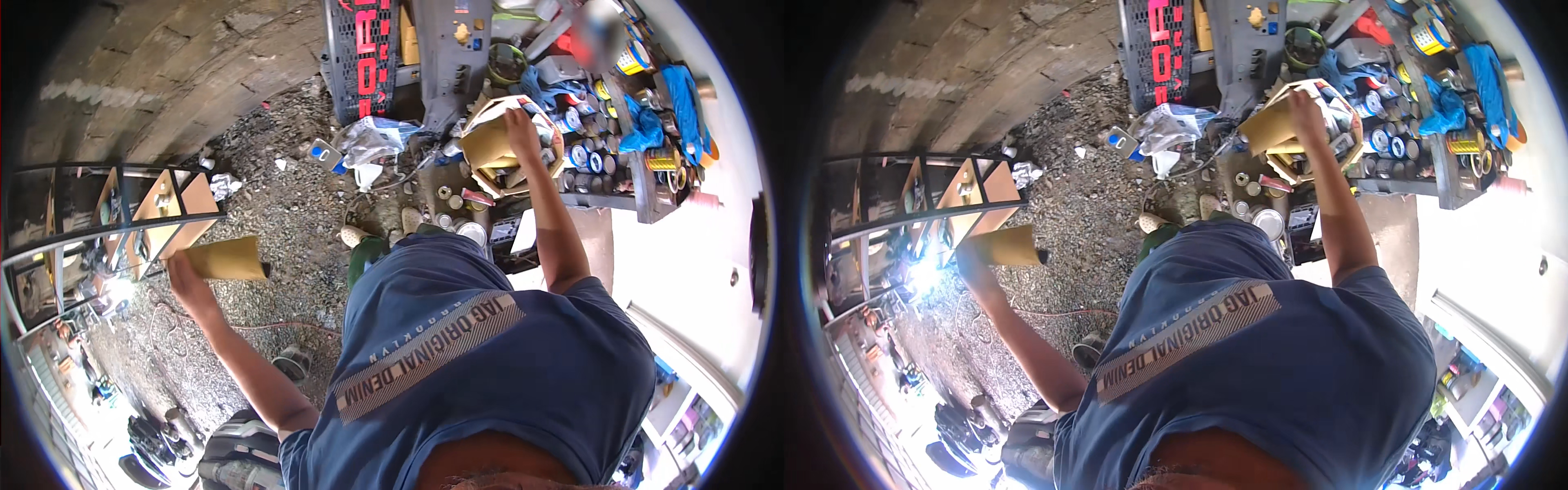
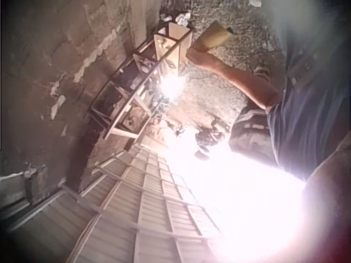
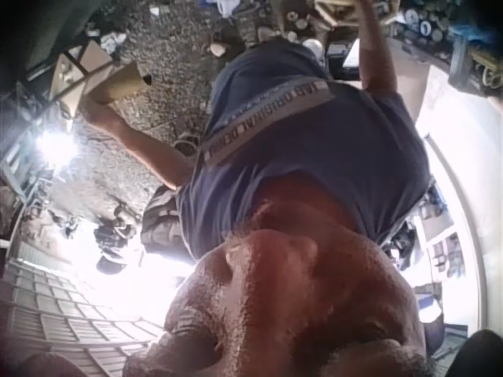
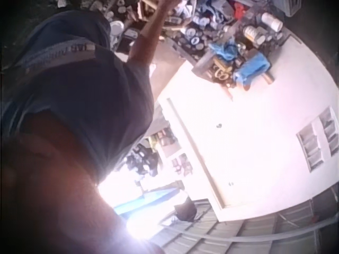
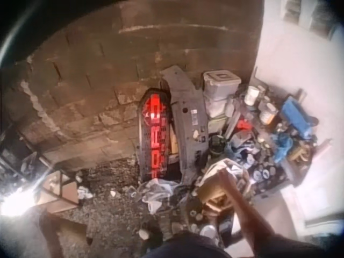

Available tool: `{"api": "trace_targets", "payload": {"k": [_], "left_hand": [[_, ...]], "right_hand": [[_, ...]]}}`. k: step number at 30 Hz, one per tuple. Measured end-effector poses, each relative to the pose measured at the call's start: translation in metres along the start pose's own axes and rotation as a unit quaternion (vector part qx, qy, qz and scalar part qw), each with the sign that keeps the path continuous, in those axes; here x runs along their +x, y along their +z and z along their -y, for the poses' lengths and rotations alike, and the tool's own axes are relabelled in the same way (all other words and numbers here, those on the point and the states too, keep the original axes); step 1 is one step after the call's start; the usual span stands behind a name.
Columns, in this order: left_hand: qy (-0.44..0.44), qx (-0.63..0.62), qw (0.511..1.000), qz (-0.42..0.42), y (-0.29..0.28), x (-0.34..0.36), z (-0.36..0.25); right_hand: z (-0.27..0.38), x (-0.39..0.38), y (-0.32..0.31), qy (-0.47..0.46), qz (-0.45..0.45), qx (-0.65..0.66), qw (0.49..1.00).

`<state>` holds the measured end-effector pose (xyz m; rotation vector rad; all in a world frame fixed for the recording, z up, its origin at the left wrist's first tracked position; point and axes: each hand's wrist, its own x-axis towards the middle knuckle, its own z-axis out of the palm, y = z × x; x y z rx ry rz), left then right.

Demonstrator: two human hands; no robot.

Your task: The person selects sandpaper from a box, folds a piece of sandpaper over a block, dips it into a bucket of water, and sands the side of a vehicle bumper.

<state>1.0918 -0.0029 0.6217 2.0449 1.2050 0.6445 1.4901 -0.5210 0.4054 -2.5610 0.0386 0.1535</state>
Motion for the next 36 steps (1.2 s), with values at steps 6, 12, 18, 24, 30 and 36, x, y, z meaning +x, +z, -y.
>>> {"api": "trace_targets", "payload": {"k": [6, 12, 18, 24, 30, 36], "left_hand": [[-0.115, -0.277, 0.949, 0.098, 0.056, -0.058, 0.055], [-0.23, -0.557, 0.774, 0.194, 0.128, -0.114, -0.013], [-0.207, -0.622, 0.713, 0.248, 0.141, -0.146, -0.039], [-0.224, -0.641, 0.71, 0.188, 0.09, -0.174, 0.001], [-0.182, -0.66, 0.722, 0.099, 0.048, -0.221, 0.039], [-0.155, -0.542, 0.824, 0.062, -0.027, -0.276, 0.112]], "right_hand": [[-0.171, 0.04, 0.013, 0.118, -0.137, -0.126, 0.975], [0.066, -0.099, 0.071, -0.142, 0.383, 0.331, 0.851], [0.228, -0.178, 0.066, -0.057, 0.622, 0.63, 0.461], [0.251, -0.207, 0.083, 0.008, 0.708, 0.589, 0.39], [0.304, -0.275, 0.086, -0.105, 0.707, 0.482, 0.507], [0.33, -0.354, 0.124, -0.307, 0.737, 0.192, 0.57]]}}
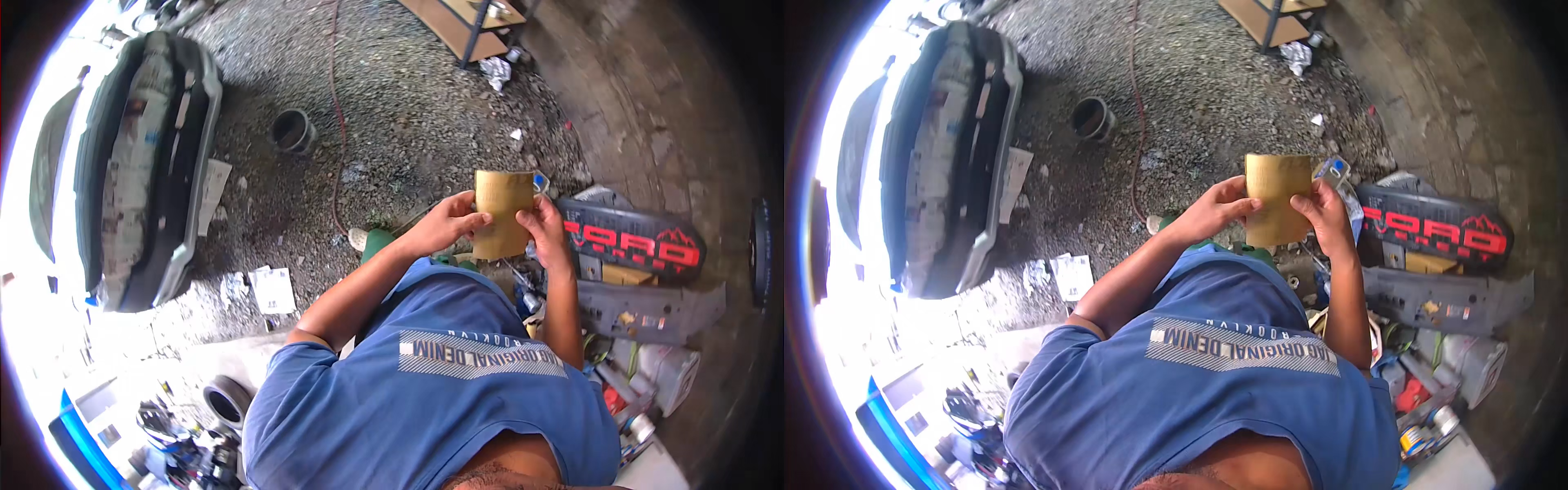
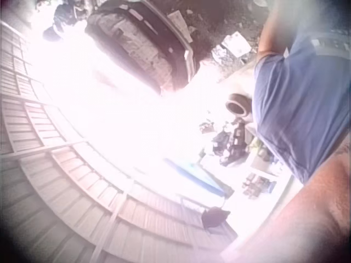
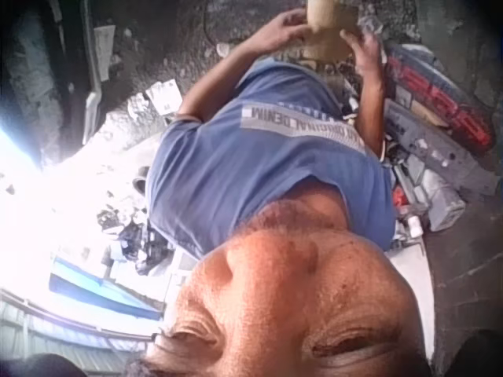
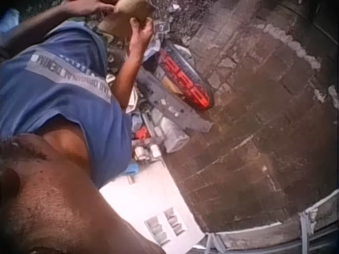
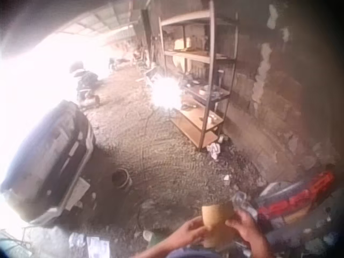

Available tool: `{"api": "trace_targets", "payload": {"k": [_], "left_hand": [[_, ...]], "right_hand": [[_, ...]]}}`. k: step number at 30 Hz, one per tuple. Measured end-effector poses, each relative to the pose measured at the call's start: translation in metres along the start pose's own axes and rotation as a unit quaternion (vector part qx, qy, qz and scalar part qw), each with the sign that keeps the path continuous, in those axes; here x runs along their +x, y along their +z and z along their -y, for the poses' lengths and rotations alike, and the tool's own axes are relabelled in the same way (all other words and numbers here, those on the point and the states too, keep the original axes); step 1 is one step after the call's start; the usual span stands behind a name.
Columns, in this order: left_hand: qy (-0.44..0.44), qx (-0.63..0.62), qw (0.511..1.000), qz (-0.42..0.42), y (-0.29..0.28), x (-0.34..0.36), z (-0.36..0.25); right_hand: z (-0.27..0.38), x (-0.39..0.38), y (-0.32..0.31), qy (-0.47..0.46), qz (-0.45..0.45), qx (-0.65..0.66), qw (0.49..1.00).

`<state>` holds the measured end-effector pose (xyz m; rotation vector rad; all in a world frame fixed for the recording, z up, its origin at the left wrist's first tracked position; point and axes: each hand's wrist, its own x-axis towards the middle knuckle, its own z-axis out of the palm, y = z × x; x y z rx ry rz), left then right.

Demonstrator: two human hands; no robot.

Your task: The person selects sandpaper from a box, folds a piece of sandpaper over a block, dips it into a bucket of water, and sands the side of a vehicle bumper.

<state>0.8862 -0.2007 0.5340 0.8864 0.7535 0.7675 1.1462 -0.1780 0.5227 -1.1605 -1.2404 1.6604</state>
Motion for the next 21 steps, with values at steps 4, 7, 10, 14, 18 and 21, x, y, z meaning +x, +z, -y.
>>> {"api": "trace_targets", "payload": {"k": [4, 7, 10, 14, 18, 21], "left_hand": [[-0.003, 0.054, 0.995, -0.085, -0.069, -0.037, -0.011], [0.004, 0.076, 0.993, -0.093, -0.131, -0.074, -0.028], [0.004, 0.114, 0.987, -0.114, -0.19, -0.119, -0.053], [0.04, -0.002, 0.984, -0.172, -0.254, -0.174, -0.073], [0.087, -0.04, 0.977, -0.19, -0.326, -0.228, -0.08], [0.158, -0.135, 0.951, -0.228, -0.355, -0.261, -0.095]], "right_hand": [[0.006, 0.041, 0.075, 0.028, 0.0, -0.04, 0.999], [-0.002, 0.071, 0.139, 0.024, 0.002, -0.07, 0.997], [-0.005, 0.098, 0.199, 0.04, 0.041, -0.065, 0.996], [0.011, 0.141, 0.291, 0.042, 0.129, -0.023, 0.99], [0.033, 0.172, 0.376, 0.135, 0.251, 0.006, 0.959], [0.024, 0.195, 0.427, 0.105, 0.283, 0.013, 0.953]]}}
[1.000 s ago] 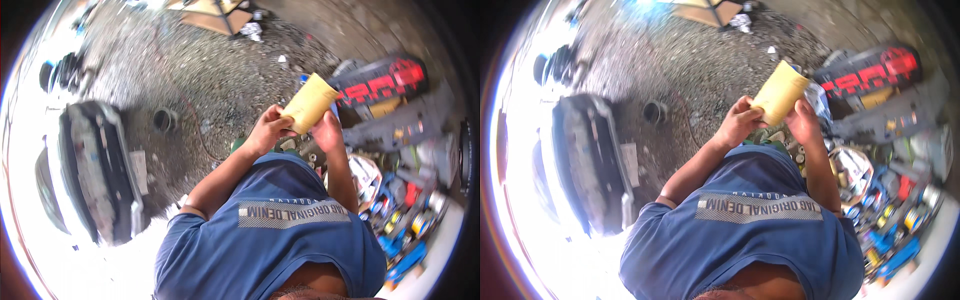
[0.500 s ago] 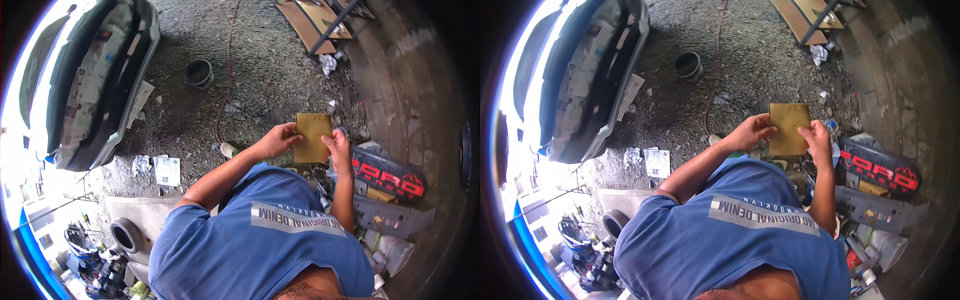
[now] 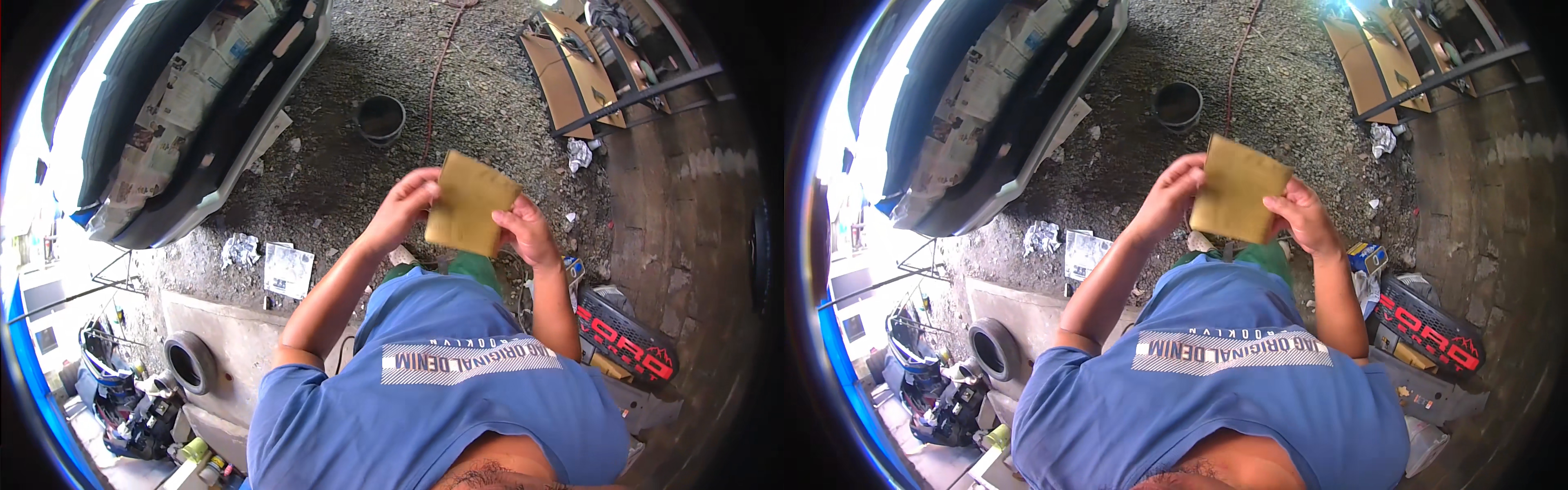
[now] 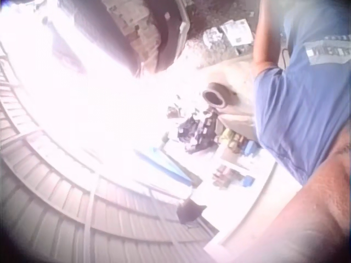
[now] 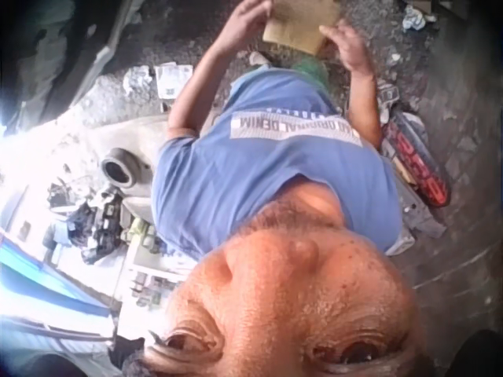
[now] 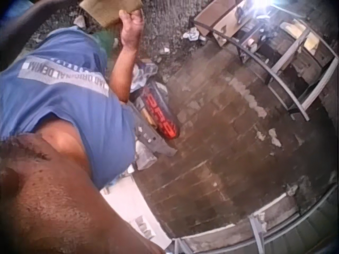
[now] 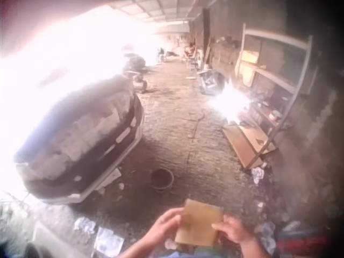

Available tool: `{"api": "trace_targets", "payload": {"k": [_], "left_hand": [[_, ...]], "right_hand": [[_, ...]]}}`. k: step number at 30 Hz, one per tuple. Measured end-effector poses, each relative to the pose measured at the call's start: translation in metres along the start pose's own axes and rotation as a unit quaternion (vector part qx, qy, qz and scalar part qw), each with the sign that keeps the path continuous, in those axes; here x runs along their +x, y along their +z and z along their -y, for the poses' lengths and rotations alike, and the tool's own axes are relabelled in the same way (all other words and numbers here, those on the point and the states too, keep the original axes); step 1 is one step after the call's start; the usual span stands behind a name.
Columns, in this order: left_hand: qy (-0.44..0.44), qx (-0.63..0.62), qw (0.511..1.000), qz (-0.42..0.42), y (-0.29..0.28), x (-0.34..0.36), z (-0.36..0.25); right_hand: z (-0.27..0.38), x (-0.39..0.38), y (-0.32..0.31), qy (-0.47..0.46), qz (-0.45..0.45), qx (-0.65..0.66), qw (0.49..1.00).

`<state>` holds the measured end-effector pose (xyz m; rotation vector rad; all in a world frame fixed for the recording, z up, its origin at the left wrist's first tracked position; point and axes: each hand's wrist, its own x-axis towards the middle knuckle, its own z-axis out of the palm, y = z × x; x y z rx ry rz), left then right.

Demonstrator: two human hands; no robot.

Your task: The person selects sandpaper from a box, folds a piece of sandpaper over a block, dips it into a bucket of water, and sands the side of a vehicle bumper.

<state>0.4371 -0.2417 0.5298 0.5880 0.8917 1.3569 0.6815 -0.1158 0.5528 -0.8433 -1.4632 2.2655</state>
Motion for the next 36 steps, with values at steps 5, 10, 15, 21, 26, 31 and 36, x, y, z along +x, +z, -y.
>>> {"api": "trace_targets", "payload": {"k": [5, 10, 15, 21, 26, 31, 36], "left_hand": [[0.044, -0.197, 0.975, -0.098, -0.017, -0.005, -0.004], [0.118, -0.078, 0.957, -0.253, -0.045, 0.006, -0.03], [0.146, 0.016, 0.929, -0.341, -0.081, 0.033, -0.061], [0.109, 0.118, 0.942, -0.293, -0.086, 0.099, -0.103], [0.121, 0.106, 0.933, -0.321, -0.068, 0.159, -0.158], [0.117, 0.073, 0.942, -0.306, -0.083, 0.213, -0.178], [0.119, 0.071, 0.941, -0.309, -0.081, 0.256, -0.192]], "right_hand": [[0.001, 0.068, 0.059, -0.243, -0.071, -0.27, 0.929], [0.003, 0.114, 0.08, -0.328, 0.067, -0.41, 0.848], [0.032, 0.17, 0.076, -0.25, 0.092, -0.284, 0.921], [0.071, 0.271, 0.071, -0.085, 0.104, -0.051, 0.99], [0.112, 0.325, 0.05, -0.078, 0.063, -0.066, 0.993], [0.138, 0.366, 0.023, -0.103, 0.072, -0.088, 0.988], [0.165, 0.387, 0.002, -0.09, 0.071, -0.076, 0.99]]}}
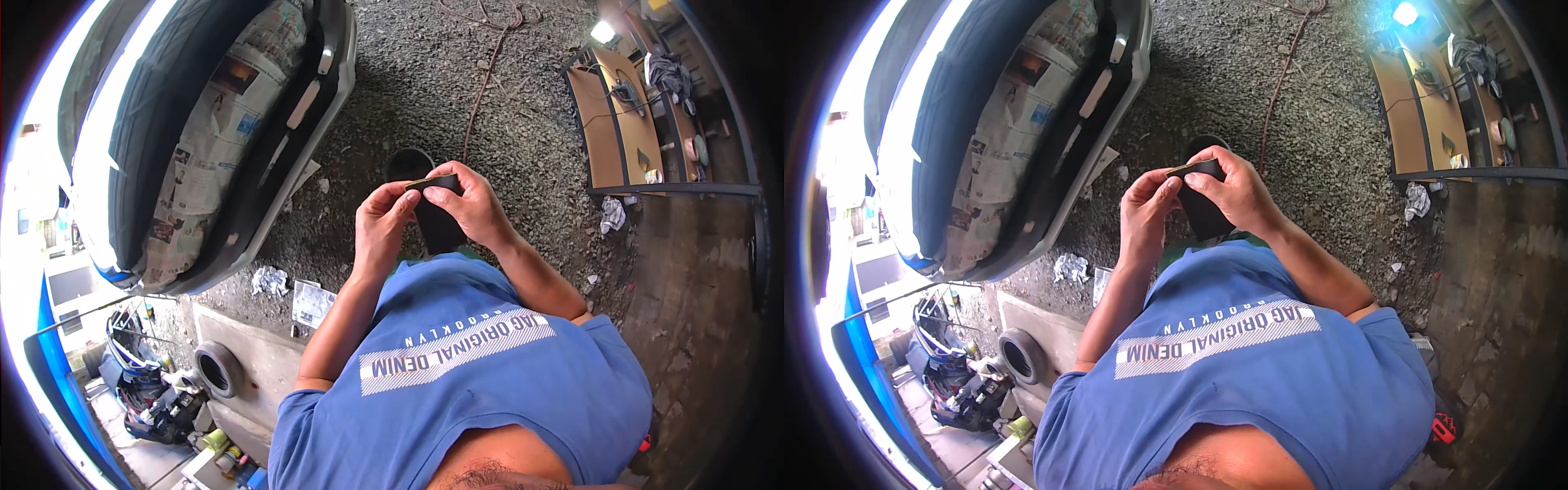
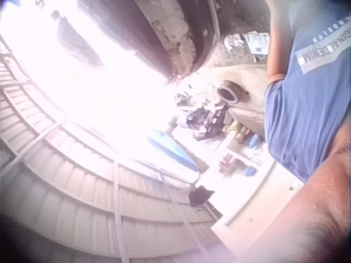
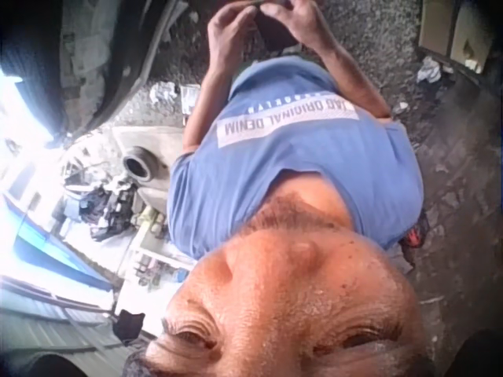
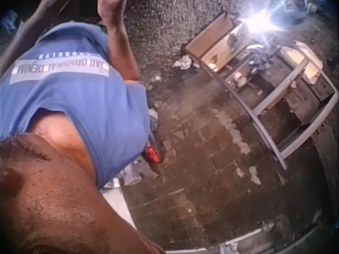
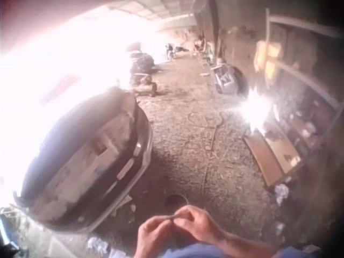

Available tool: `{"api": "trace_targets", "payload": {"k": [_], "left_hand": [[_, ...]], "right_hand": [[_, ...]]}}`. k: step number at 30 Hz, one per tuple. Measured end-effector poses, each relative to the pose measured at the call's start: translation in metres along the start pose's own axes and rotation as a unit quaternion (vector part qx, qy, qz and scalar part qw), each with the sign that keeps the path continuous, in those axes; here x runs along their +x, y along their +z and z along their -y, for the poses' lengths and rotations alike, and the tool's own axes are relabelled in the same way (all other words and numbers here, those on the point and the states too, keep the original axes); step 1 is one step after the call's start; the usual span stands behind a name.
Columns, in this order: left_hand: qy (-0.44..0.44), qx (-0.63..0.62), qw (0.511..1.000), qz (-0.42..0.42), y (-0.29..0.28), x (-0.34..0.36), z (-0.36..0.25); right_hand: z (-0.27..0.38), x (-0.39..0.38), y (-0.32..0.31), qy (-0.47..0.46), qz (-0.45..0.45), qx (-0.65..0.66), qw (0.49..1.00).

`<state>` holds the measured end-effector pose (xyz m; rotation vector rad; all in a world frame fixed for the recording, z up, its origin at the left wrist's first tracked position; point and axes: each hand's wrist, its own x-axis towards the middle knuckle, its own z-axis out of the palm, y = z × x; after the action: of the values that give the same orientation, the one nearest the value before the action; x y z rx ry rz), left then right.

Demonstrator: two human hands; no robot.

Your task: The person selects sandpaper from a box, folds a piece of sandpaper over a block, dips it into a bucket of water, and sands the side of a vehicle bumper.

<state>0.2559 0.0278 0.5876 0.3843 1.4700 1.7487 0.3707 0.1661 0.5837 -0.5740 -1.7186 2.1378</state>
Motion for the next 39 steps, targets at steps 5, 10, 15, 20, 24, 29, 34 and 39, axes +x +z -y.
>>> {"api": "trace_targets", "payload": {"k": [5, 10, 15, 20, 24, 29, 34, 39], "left_hand": [[-0.003, 0.028, 1.0, 0.006, 0.018, 0.024, 0.001], [0.002, 0.045, 0.999, 0.012, 0.022, 0.038, 0.0], [0.033, 0.082, 0.996, -0.008, 0.021, 0.036, -0.003], [0.095, 0.118, 0.988, 0.015, 0.0, 0.038, 0.004], [0.172, 0.19, 0.966, -0.012, -0.011, 0.033, -0.003], [0.235, 0.199, 0.95, -0.048, -0.021, 0.028, -0.015], [0.251, 0.169, 0.952, -0.041, -0.026, 0.025, -0.026], [0.241, 0.155, 0.957, -0.05, -0.034, 0.027, -0.032]], "right_hand": [[-0.003, 0.012, -0.026, -0.011, -0.031, -0.02, 0.999], [-0.001, 0.018, -0.028, -0.017, -0.051, 0.013, 0.998], [-0.009, 0.02, -0.024, -0.066, -0.051, -0.058, 0.995], [-0.014, 0.021, -0.025, -0.081, -0.016, -0.191, 0.978], [-0.02, 0.029, -0.012, -0.142, -0.05, -0.295, 0.943], [-0.018, 0.029, 0.0, -0.078, 0.016, -0.18, 0.98], [-0.03, 0.029, -0.003, -0.078, 0.045, -0.214, 0.973], [-0.02, 0.025, 0.03, -0.107, 0.061, -0.146, 0.981]]}}
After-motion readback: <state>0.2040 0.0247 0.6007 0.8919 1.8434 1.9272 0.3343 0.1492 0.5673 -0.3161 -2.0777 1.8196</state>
